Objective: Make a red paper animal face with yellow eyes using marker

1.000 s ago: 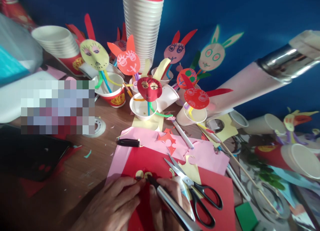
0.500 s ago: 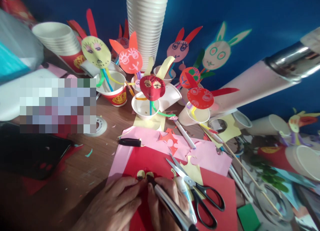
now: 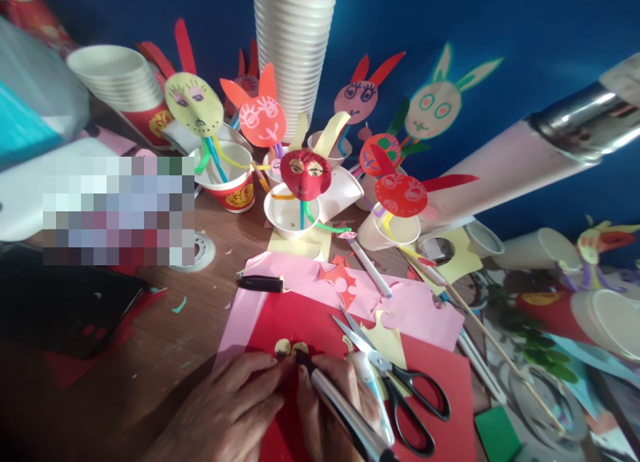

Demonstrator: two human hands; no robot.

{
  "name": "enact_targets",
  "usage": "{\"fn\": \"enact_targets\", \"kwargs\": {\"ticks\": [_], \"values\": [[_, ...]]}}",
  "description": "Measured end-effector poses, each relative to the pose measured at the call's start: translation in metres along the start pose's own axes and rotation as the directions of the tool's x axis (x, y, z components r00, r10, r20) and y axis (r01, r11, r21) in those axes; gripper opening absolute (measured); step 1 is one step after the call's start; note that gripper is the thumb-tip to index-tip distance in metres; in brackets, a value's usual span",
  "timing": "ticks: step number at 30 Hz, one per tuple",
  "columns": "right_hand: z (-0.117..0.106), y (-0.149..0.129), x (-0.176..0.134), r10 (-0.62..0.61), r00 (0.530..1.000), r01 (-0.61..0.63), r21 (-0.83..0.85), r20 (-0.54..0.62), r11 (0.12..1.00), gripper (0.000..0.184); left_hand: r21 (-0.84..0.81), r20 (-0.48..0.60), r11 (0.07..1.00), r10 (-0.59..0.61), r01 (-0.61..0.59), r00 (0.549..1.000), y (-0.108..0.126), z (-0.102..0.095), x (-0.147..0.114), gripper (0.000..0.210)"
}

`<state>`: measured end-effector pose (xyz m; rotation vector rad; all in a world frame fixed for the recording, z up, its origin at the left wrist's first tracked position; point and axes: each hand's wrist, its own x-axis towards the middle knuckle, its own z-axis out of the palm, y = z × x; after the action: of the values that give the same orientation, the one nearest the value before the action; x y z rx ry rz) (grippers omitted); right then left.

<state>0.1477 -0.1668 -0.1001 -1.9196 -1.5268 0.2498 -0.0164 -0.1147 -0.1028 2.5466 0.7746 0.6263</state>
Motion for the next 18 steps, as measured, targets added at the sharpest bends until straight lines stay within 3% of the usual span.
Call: {"fn": "enact_targets", "kwargs": {"ticks": [6,10,18], "values": [[-0.0004,0.0001,0.0025,0.017,0.999,-0.019,-0.041,-0.034,0.999,0.022,0.003,-0.018,1.000,0.000,0.000,1.000,-0.0006,-0.0004,0.0019,0.011],[0.0002,-0.0003,0.0027,-0.014,0.999,0.013,-0.017,-0.037,1.000,0.018,-0.014,-0.026,1.000,-0.006,0.006,1.000,-0.0002,-0.0009,0.0013,0.012],[0.0017,-0.0009,0.0006,0.005,0.998,-0.008,-0.035,-0.065,0.999,0.018,0.032,0.056,0.999,0.006,-0.007,0.998,-0.0009,-0.0015,-0.0006,0.010]]}}
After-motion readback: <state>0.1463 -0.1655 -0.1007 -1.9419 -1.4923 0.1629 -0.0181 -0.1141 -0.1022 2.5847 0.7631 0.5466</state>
